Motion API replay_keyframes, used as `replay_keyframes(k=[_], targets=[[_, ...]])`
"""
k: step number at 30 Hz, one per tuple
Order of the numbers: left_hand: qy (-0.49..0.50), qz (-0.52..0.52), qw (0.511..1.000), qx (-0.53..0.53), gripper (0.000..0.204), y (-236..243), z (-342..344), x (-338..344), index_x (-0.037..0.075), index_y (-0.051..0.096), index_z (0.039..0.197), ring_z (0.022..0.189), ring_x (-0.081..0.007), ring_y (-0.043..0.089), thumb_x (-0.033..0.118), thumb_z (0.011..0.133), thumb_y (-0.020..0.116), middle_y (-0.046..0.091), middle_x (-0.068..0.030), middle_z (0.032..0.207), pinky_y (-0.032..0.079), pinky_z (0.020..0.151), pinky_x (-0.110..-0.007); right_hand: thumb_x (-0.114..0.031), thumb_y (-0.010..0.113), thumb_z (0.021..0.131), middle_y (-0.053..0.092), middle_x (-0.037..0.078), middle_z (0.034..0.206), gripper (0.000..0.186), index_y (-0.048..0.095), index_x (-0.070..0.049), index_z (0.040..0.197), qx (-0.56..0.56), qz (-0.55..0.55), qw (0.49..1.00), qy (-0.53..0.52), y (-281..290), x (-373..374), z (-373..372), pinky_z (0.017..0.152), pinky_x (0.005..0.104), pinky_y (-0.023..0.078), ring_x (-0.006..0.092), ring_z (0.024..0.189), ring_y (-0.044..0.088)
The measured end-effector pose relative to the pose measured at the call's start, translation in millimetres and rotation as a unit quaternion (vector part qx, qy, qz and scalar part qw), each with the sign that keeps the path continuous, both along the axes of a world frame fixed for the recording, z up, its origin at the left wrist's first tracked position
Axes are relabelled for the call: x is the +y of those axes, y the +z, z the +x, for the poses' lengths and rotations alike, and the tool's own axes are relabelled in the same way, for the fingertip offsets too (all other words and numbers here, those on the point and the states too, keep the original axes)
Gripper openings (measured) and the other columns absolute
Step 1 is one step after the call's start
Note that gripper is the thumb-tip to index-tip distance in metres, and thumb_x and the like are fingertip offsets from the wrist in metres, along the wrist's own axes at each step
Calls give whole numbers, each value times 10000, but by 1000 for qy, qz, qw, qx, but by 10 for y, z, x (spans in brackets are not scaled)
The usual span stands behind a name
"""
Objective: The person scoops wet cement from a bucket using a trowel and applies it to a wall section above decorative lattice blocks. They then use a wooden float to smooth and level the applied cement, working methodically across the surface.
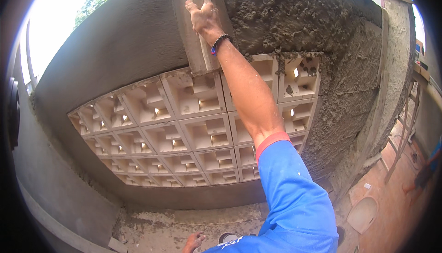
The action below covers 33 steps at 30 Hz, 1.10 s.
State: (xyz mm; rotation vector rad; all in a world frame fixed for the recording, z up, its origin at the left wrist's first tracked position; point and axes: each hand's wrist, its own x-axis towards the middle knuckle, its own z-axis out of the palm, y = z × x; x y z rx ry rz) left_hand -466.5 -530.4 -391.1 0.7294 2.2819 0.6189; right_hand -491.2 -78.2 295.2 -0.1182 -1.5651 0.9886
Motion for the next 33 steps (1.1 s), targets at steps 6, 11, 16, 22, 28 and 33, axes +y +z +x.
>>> replay_keyframes(k=[6,11,16,22,28,33], targets=[[-8,7,1000,-15,540,66,77,161,79,607,1294,1074,-351,652,421,880,668,684,-211,1137,504,922,-426,-443,611,916,537,24,630,547,539,62,1113,-15,2,1000,-18,-138,7,80,424,271,457,103,466,532],[-33,38,999,-12,537,-48,27,247,85,612,1283,1049,-358,661,427,873,664,692,-213,1110,510,903,-428,-427,612,927,536,28,625,555,526,76,1145,-16,42,998,-48,-633,335,-66,405,263,436,100,450,515],[-45,18,999,-10,535,-40,-88,328,71,603,1300,1125,-356,631,414,894,658,666,-226,1177,488,957,-426,-417,609,931,539,30,626,546,522,79,1145,-5,43,997,-61,-342,397,21,397,267,433,104,452,520],[-28,28,999,-1,559,90,-13,322,95,596,1313,1079,-361,649,442,879,654,678,-221,1146,502,925,-438,-437,586,930,543,36,625,531,541,60,1111,21,20,999,-23,101,248,267,421,276,460,104,461,535],[-44,-18,999,-23,558,75,-10,355,80,585,1321,1107,-364,640,427,890,651,664,-224,1185,499,937,-437,-415,578,953,532,14,594,492,531,49,1109,24,59,992,-109,-229,563,35,416,278,449,105,459,529],[-44,-1,999,-18,542,146,-74,419,84,602,1303,1102,-364,642,427,888,658,665,-236,1173,500,937,-436,-400,594,953,557,21,601,479,539,55,1092,26,54,990,-131,-473,583,23,408,282,436,105,456,529]])
